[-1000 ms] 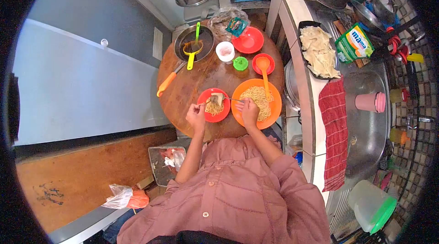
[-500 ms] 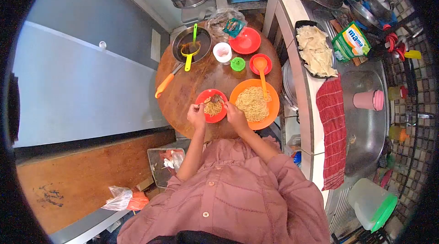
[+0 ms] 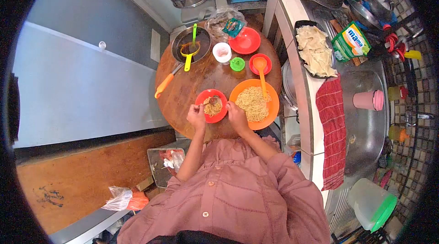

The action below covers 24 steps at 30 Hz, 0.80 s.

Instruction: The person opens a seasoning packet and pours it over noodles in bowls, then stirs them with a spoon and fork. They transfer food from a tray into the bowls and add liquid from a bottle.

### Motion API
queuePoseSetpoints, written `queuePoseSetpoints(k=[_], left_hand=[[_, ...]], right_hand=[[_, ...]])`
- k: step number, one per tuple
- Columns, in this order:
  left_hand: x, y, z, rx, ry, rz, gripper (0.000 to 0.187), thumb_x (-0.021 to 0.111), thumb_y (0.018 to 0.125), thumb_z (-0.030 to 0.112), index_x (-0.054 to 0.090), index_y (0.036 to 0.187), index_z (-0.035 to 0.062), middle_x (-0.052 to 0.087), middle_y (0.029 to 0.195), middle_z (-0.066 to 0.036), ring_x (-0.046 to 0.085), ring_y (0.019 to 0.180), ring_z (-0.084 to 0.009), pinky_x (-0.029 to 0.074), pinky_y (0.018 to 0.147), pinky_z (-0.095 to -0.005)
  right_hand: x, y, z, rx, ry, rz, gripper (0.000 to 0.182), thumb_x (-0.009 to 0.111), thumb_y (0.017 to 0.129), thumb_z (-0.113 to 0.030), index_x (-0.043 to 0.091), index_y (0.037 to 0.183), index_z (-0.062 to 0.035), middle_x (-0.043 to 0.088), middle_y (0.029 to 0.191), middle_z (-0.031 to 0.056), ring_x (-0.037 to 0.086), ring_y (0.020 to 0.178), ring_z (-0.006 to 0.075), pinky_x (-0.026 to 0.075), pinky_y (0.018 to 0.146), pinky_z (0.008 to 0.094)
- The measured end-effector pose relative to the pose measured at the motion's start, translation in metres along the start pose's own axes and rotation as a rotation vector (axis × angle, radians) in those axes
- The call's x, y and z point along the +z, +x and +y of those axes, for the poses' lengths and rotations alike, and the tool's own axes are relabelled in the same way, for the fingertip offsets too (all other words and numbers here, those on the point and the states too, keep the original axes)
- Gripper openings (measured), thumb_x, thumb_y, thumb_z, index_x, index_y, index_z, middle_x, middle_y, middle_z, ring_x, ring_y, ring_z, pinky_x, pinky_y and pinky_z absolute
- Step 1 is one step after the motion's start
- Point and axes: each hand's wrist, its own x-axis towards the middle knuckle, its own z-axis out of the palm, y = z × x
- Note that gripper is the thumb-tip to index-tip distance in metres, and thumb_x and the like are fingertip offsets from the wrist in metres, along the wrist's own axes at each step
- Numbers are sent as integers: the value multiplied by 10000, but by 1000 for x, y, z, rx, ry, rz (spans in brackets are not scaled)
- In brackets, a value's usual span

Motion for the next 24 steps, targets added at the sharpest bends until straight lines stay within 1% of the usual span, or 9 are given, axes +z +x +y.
queuePoseSetpoints(k=[2,4,7,9,12,14,21,23,24], left_hand=[[-1,1,1,3,44,-10,188,646,752,114,524,659,4,568,557,-80,529,506,-106,429,506,-283],[-3,3,5,19,16,-4,182,645,751,115,530,662,6,575,566,-86,537,511,-108,431,509,-285],[-12,7,18,17,19,-8,167,642,751,111,542,670,4,592,585,-92,553,529,-108,439,519,-283],[-18,9,23,-1,51,-14,158,638,751,105,547,674,2,602,597,-93,561,540,-105,443,525,-278],[-24,11,22,48,-47,26,195,638,757,74,499,648,-7,608,618,-62,518,569,-58,442,536,-251],[-29,12,20,56,-58,3,180,627,764,53,496,660,-14,636,674,-85,548,593,-69,460,559,-260],[-36,12,2,89,62,-78,166,623,769,58,510,671,-14,635,668,-98,569,586,-94,460,558,-266],[-41,10,12,93,132,-89,152,626,757,102,546,685,-4,615,638,-120,603,564,-170,467,554,-296],[-41,10,9,94,133,-92,152,626,757,102,546,685,-4,615,638,-120,603,564,-170,467,554,-296]], right_hand=[[-2,3,1,4,14,11,152,471,874,-99,534,944,21,620,800,184,630,783,292,496,642,350],[-7,6,-3,-70,27,130,164,491,867,-131,549,936,7,608,805,192,607,737,331,485,603,377],[-15,9,-7,-122,-25,191,149,494,866,-125,544,922,5,606,771,191,611,696,324,488,568,370],[-20,6,-11,-120,-23,182,142,491,868,-124,538,910,4,603,747,189,609,672,325,485,553,375],[-18,-3,-9,-79,-50,137,128,485,870,-123,528,888,-3,598,709,183,605,637,325,479,531,386],[-12,-4,-4,-42,-77,102,121,483,871,-122,523,879,-8,597,694,180,603,627,324,475,525,392],[4,-11,7,-29,-93,61,141,459,883,-131,531,886,-10,598,664,168,615,636,301,482,528,376],[8,-12,10,-32,-56,84,150,454,885,-129,535,891,-3,600,660,168,624,642,289,487,531,365],[11,-12,14,59,56,92,170,445,894,-133,537,900,10,608,673,161,634,648,264,498,539,342]])
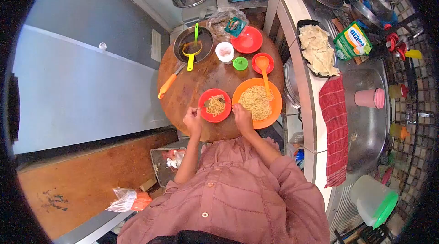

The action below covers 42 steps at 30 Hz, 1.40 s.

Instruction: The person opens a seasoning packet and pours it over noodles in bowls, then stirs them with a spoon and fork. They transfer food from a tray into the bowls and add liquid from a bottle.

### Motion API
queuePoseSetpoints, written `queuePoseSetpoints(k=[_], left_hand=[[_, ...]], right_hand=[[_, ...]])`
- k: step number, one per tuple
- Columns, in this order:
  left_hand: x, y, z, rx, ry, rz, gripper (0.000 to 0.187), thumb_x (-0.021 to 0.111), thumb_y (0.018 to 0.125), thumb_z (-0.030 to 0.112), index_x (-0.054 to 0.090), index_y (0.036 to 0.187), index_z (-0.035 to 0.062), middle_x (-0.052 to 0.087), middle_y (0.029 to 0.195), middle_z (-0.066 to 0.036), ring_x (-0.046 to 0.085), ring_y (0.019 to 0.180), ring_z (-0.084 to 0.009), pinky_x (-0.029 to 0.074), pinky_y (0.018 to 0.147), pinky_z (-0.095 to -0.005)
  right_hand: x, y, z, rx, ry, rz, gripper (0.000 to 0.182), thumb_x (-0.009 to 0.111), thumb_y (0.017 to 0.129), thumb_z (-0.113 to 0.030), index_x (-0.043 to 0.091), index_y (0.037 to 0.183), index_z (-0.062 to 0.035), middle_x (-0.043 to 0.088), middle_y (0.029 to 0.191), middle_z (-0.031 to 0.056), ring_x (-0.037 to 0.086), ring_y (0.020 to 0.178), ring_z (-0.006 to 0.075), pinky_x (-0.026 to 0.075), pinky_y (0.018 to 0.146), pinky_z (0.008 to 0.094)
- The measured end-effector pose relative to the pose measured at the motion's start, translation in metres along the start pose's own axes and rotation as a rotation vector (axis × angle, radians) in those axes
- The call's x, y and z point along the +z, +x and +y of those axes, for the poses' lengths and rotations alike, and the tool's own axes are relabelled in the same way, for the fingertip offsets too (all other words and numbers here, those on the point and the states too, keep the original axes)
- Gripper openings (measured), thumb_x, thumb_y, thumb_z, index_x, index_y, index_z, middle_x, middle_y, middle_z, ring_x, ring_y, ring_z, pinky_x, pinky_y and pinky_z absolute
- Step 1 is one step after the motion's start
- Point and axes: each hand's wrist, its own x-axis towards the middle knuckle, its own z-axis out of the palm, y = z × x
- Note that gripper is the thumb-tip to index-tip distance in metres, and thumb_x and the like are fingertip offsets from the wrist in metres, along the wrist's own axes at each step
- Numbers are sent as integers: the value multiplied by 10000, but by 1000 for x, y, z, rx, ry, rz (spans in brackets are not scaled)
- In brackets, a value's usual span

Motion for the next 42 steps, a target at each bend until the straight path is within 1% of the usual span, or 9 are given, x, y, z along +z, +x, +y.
queuePoseSetpoints(k=[5,7,14,23,25,28,33,35,42], left_hand=[[-3,1,-13,-4,12,-39,160,640,747,107,548,675,-3,605,606,-112,603,549,-173,458,534,-298],[-5,1,-15,-24,4,-53,164,643,746,107,546,672,-3,603,603,-110,597,541,-165,457,534,-294],[-9,-1,-8,-57,-75,-62,206,660,741,116,517,648,0,581,572,-90,550,518,-122,441,524,-286],[-10,9,-16,-43,-69,-112,193,636,757,93,510,649,-6,596,604,-92,551,545,-111,443,535,-285],[-17,14,-4,-19,-72,-99,180,629,762,92,522,658,-7,605,621,-97,566,560,-118,451,548,-288],[-16,24,-4,36,-84,-90,174,628,763,97,525,669,-6,629,665,-105,587,579,-125,462,563,-283],[-4,37,-4,125,-120,-107,155,630,757,99,534,698,-8,636,699,-114,600,591,-157,464,572,-289],[-4,40,4,217,1,-176,110,612,764,101,568,734,5,611,694,-122,607,640,-239,466,594,-332],[4,42,-7,343,-1,-295,95,617,747,82,554,739,11,603,694,-121,598,647,-259,455,591,-347]], right_hand=[[8,-2,8,260,325,51,256,401,924,-162,536,907,55,617,719,147,646,667,207,523,565,282],[7,-3,11,490,518,39,299,372,937,-180,524,909,76,608,742,155,645,684,208,533,583,270],[-2,-4,1,706,753,148,312,341,942,-178,501,928,90,604,759,181,644,694,225,536,580,273],[-4,-10,-18,435,514,207,265,376,937,-150,512,925,77,614,756,178,647,700,222,536,597,281],[-5,-11,-16,161,174,154,200,419,914,-116,522,926,55,623,739,162,650,686,214,529,596,291],[-11,-13,-27,-27,-76,117,146,454,891,-98,528,912,25,624,723,147,650,681,219,521,584,308],[-9,-17,-37,-6,-75,62,116,472,878,-96,531,881,3,625,731,148,646,678,238,510,565,333],[-5,-20,-27,24,-63,44,108,475,876,-94,529,877,0,625,734,148,645,676,242,507,563,339],[-7,-15,-25,-46,-101,65,130,485,871,-98,539,917,12,623,754,157,643,709,246,506,589,332]])
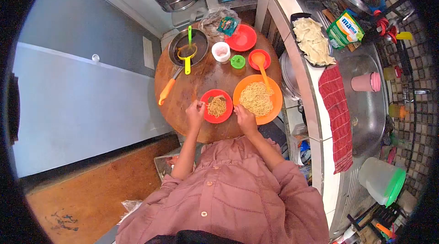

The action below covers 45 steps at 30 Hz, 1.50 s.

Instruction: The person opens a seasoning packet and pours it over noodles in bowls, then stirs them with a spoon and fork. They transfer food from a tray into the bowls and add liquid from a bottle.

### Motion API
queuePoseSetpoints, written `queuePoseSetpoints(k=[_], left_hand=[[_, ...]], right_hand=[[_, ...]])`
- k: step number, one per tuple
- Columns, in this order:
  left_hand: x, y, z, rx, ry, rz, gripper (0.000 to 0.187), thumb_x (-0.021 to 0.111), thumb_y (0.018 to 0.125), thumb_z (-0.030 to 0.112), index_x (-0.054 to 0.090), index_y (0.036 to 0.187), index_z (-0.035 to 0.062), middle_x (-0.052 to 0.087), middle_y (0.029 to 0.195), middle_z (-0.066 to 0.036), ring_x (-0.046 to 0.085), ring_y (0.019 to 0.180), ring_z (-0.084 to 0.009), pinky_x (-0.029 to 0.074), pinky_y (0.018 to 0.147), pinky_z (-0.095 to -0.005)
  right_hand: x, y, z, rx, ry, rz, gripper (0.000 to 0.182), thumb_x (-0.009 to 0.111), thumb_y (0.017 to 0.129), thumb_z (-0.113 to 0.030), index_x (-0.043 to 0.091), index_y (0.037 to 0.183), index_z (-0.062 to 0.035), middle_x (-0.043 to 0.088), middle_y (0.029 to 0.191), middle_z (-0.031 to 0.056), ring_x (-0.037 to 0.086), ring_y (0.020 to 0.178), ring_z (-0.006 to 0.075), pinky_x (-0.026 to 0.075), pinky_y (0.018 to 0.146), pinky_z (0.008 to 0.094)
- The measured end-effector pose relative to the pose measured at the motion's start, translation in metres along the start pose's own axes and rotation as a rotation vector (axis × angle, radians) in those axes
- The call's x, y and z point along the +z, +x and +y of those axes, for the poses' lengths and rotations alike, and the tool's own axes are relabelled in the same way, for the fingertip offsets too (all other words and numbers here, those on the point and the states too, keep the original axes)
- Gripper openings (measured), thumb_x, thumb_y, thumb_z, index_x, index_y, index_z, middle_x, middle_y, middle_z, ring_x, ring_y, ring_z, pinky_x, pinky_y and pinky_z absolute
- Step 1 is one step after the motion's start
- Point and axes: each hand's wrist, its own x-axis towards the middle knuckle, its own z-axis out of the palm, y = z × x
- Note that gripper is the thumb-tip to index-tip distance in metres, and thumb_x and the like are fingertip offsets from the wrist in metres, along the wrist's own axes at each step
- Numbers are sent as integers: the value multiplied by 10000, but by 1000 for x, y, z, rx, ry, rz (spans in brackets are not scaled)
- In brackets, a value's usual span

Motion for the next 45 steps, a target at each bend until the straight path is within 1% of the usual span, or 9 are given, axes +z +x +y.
queuePoseSetpoints(k=[4,9,11,17,23,29,31,38,45], left_hand=[[-5,-3,1,-6,0,5,109,621,743,88,548,723,10,598,686,-121,595,642,-258,453,585,-349],[-9,-4,-5,-101,-3,27,124,621,747,94,547,712,2,591,665,-122,590,616,-250,449,566,-346],[-9,-3,-11,-138,-46,74,173,629,763,94,511,699,-16,639,722,-112,600,628,-116,466,580,-268],[-24,-12,0,-215,-169,136,193,625,769,64,471,680,-12,643,717,-95,583,655,-89,470,594,-246],[-26,-25,-7,-253,-171,172,161,616,766,60,506,681,-20,647,722,-119,614,634,-141,483,611,-273],[-30,-34,1,-256,-185,170,216,622,784,60,454,669,-12,651,749,-106,595,686,-93,488,627,-249],[-28,-36,-2,-254,-207,187,216,622,786,61,454,670,-12,652,762,-105,593,694,-92,488,630,-251],[-25,-41,-3,-299,-270,181,211,614,794,52,450,677,-10,643,785,-98,584,730,-93,481,658,-240],[-24,-30,-12,-256,-325,252,220,611,793,39,441,662,-6,640,774,-96,582,718,-90,471,641,-230]], right_hand=[[-2,0,1,-90,-175,-139,150,498,863,-94,548,945,21,622,783,171,635,719,274,502,614,337],[7,5,2,-157,-145,-105,163,526,843,-102,552,966,2,622,848,159,625,726,279,502,620,349],[14,7,6,-227,-145,-57,175,534,835,-109,549,982,-16,623,877,145,623,737,268,503,620,351],[15,10,12,-338,-191,-152,193,562,807,-103,561,979,-14,630,905,133,632,760,251,519,636,333],[13,11,7,-315,-175,-157,179,571,793,-94,572,952,-11,636,903,129,636,753,253,526,621,331],[11,16,3,-359,-127,-135,173,560,813,-105,571,951,-1,635,890,136,632,761,267,520,641,342],[3,17,-1,-186,-51,-111,167,543,829,-110,572,953,-1,633,884,141,628,770,281,513,645,349],[-6,11,7,-109,-92,-191,173,517,850,-117,572,974,-9,625,865,169,625,781,291,505,647,354],[14,26,8,-125,85,-149,140,473,865,-50,546,958,25,636,836,159,647,777,234,515,658,299]])
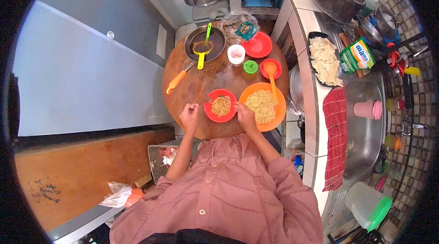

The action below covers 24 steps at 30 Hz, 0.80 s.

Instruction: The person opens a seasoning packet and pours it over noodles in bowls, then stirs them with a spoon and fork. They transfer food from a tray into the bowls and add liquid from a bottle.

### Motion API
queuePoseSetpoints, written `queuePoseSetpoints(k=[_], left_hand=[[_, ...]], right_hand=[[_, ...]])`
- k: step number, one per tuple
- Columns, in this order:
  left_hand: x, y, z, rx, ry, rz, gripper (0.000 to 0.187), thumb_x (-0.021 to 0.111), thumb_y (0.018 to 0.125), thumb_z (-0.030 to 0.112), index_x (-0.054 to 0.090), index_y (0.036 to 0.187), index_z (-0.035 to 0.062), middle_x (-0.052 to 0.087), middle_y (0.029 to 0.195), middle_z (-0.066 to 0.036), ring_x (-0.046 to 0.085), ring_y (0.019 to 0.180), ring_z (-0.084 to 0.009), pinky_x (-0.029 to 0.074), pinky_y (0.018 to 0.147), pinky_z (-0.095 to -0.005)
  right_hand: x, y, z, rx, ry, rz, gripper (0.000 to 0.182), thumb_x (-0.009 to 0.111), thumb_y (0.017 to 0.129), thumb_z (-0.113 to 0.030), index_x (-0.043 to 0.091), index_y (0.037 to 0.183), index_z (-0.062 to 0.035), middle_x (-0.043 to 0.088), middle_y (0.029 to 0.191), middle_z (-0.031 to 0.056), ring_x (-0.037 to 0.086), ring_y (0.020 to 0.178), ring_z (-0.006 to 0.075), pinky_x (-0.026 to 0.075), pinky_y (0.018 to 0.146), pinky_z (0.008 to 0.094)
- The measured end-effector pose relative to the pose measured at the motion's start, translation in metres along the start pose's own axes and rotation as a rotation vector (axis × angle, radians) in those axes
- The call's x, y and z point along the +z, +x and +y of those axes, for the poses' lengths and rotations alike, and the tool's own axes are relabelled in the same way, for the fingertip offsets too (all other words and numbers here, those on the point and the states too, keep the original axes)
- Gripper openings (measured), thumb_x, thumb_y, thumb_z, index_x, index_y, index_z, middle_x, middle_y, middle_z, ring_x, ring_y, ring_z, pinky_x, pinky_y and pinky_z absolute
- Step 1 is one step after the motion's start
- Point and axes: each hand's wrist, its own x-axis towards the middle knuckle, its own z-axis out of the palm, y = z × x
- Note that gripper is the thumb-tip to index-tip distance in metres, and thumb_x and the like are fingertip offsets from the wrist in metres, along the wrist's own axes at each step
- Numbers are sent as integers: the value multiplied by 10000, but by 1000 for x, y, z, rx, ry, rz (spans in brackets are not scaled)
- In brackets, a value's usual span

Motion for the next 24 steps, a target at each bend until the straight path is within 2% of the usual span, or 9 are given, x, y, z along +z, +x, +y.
queuePoseSetpoints(k=[4,11,13,17,20,22,24], left_hand=[[-3,4,2,-11,-19,20,223,607,795,32,435,660,-7,643,780,-98,593,725,-88,476,634,-229],[-9,-6,7,-12,-58,58,237,612,793,25,421,656,-5,645,775,-96,598,710,-86,476,611,-223],[-8,-9,-2,-20,-78,62,238,612,793,22,418,657,-4,645,776,-97,597,711,-87,478,616,-225],[-5,-12,-5,-29,-59,69,205,634,774,52,469,664,-3,651,765,-95,597,686,-95,495,645,-249],[2,-12,-5,-11,-55,58,205,634,776,77,478,666,2,653,765,-93,604,677,-102,490,630,-251],[7,-12,5,-14,-11,43,192,633,774,85,491,673,3,652,762,-94,609,673,-112,485,624,-257],[12,-11,8,-18,32,27,181,632,772,93,504,680,4,650,759,-95,614,670,-121,480,617,-262]], right_hand=[[3,6,6,139,120,-52,143,442,870,-18,542,953,41,642,854,156,649,806,207,514,687,283],[-12,-4,11,76,145,-61,144,460,864,-25,554,955,35,638,810,154,649,769,195,512,651,279],[-15,-6,15,203,184,-43,147,458,868,-29,559,954,36,638,810,145,649,771,189,515,651,278],[-15,-8,21,239,209,-9,153,459,864,-23,563,958,39,634,829,154,651,761,190,516,660,284],[-20,-9,16,144,90,-60,156,478,853,-29,569,960,38,628,841,167,645,778,223,512,676,298],[-23,-11,16,-23,-40,-85,170,509,833,-39,570,974,35,619,871,181,627,808,273,504,699,322],[-27,-13,9,-69,-78,-93,176,520,825,-43,570,976,32,614,889,184,617,820,289,500,708,333]])
